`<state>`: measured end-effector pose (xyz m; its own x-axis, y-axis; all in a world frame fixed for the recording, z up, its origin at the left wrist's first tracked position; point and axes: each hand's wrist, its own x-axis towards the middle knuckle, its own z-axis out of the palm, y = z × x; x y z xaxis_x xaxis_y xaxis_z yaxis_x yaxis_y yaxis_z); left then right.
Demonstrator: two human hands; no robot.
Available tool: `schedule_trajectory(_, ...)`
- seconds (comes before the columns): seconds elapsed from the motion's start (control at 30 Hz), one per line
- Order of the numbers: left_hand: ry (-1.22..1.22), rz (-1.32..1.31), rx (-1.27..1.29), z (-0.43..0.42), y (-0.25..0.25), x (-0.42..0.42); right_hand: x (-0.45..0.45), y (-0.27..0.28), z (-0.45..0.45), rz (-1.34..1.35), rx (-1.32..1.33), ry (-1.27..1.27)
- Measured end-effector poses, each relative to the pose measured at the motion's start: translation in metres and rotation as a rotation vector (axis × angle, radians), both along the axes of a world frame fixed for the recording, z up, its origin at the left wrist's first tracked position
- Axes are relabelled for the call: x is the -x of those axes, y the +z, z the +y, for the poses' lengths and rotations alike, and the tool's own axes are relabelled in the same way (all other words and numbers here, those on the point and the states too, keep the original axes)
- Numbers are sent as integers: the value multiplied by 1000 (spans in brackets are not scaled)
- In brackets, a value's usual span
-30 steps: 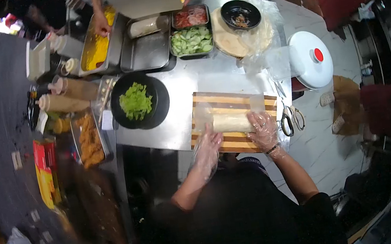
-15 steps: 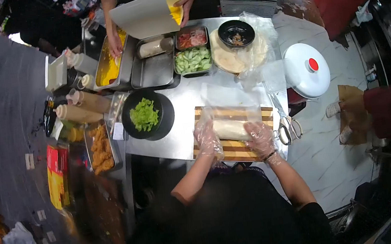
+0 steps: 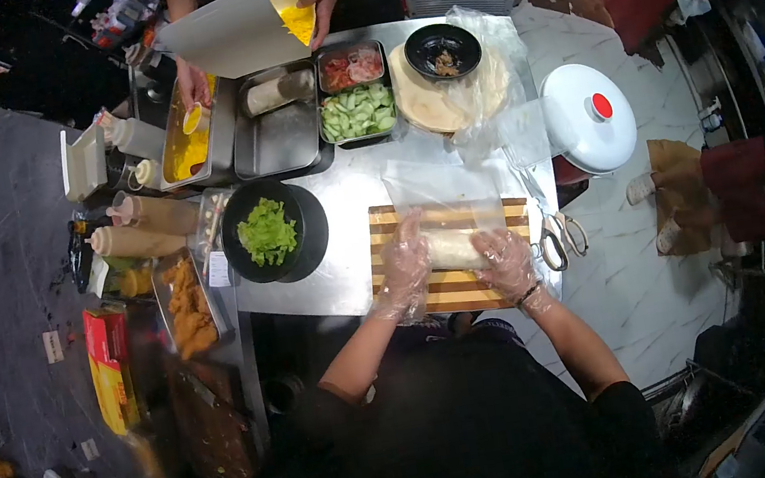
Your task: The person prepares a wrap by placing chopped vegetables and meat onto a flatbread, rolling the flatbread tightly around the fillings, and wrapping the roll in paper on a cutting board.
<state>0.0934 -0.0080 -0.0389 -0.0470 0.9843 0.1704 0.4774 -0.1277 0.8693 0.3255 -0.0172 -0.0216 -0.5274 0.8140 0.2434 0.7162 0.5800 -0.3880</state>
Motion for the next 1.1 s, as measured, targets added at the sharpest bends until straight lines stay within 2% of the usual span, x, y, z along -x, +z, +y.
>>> schedule_trajectory(0.03,-2,-3,2,0,8,1,0,2,0,10,11,9)
schedule_trajectory(0.1,-186,290,-48,2,39,4,0,5,2,15,25,14)
schedule_trajectory(0.13,-191,286,-48,5,43,8,0,6,3,23,39,23)
schedule_trajectory(0.2,-514,509,106,13,49,15,2,5,2,-4,41,6)
schedule_trajectory(0.23,-518,506,105,14,45,17,4,7,3,-27,43,-4)
schedule_trajectory(0.3,-650,771,45,16,38,18,7,14,2,-56,46,-25)
schedule_trajectory(0.4,-598,864,75,11,37,9,13,15,3,-177,91,-60)
schedule_trajectory(0.47,-580,849,27,10,38,7,13,5,3,-271,136,-76)
schedule_trajectory(0.53,-563,834,-13,9,40,6,15,-5,1,-157,26,-95)
schedule_trajectory(0.6,-562,758,-128,10,42,6,14,-6,0,-158,22,-102)
schedule_trajectory(0.7,-620,809,-17,-2,45,4,9,-9,-7,-184,30,-62)
schedule_trajectory(0.8,-634,819,-140,-21,39,8,10,6,-20,-228,92,-5)
schedule_trajectory(0.93,-641,776,-28,-27,50,4,23,23,-27,-237,92,16)
schedule_trajectory(1.0,-549,546,-19,-24,46,4,29,24,-25,-287,102,26)
schedule_trajectory(1.1,-583,393,-38,-22,58,17,31,28,-23,-362,130,46)
